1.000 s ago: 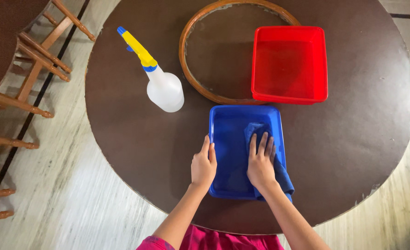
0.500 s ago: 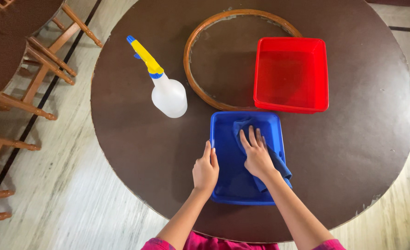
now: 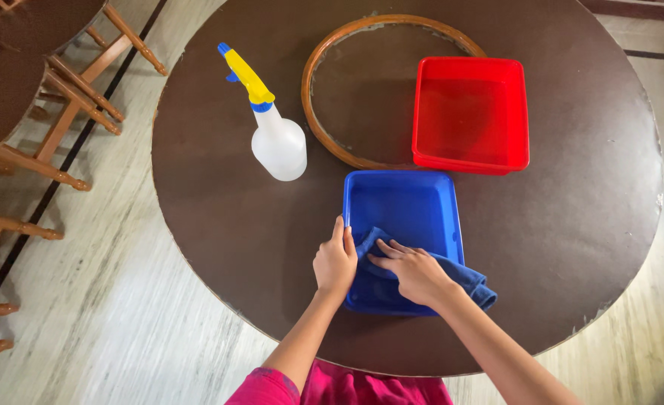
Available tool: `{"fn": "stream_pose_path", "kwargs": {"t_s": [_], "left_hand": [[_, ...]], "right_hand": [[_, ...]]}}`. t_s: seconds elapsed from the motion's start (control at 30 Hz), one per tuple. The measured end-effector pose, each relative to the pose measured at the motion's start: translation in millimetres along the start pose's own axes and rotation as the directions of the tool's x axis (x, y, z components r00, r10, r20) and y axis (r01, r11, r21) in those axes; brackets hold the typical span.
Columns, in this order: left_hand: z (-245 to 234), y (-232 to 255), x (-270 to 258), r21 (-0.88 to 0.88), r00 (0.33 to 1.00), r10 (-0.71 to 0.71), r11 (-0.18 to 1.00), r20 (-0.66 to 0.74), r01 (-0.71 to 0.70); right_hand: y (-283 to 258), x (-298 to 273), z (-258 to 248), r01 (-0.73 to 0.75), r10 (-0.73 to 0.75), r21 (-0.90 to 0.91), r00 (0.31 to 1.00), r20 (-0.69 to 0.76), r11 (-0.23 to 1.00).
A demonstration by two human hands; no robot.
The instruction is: The person cleans two plastic containers on a round table. They spray the blue container with a spray bottle, wipe it with a blue cloth, then repeat the process on the red container. The containers are placed side by side at the end.
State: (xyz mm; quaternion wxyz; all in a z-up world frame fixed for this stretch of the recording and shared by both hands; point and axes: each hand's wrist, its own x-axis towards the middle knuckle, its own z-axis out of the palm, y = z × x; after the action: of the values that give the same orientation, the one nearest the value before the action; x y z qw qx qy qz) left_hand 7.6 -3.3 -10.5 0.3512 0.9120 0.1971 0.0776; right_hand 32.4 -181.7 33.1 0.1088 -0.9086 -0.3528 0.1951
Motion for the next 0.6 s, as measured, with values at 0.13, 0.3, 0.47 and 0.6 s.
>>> {"fn": "stream_pose_path", "kwargs": {"t_s": [0.13,0.3,0.47,0.6], "left_hand": [[-2,-1,-1,-0.053,1.000,0.000,0.999,0.018,0.001],[-2,-1,-1,-0.023,0.998,-0.054,0.998,0.038,0.055],[-8,-3,1,-0.013,1.000,0.000,1.000,-0.004,0.000],[-10,-2,3,-0.021,1.000,-0.020,1.000,0.023,0.021]], "right_hand": [[1,-27,-37,-0.235,0.232,0.119,0.972,0.038,0.965],[25,-67,-62,-0.184,0.464,0.650,0.837,-0.289,0.737],[77,-111,-39,-0.099,0.791,0.992,0.612,0.000,0.077],[118,-135,1,-0.095,0.809,0.985,0.562,0.172,-0.144]]}}
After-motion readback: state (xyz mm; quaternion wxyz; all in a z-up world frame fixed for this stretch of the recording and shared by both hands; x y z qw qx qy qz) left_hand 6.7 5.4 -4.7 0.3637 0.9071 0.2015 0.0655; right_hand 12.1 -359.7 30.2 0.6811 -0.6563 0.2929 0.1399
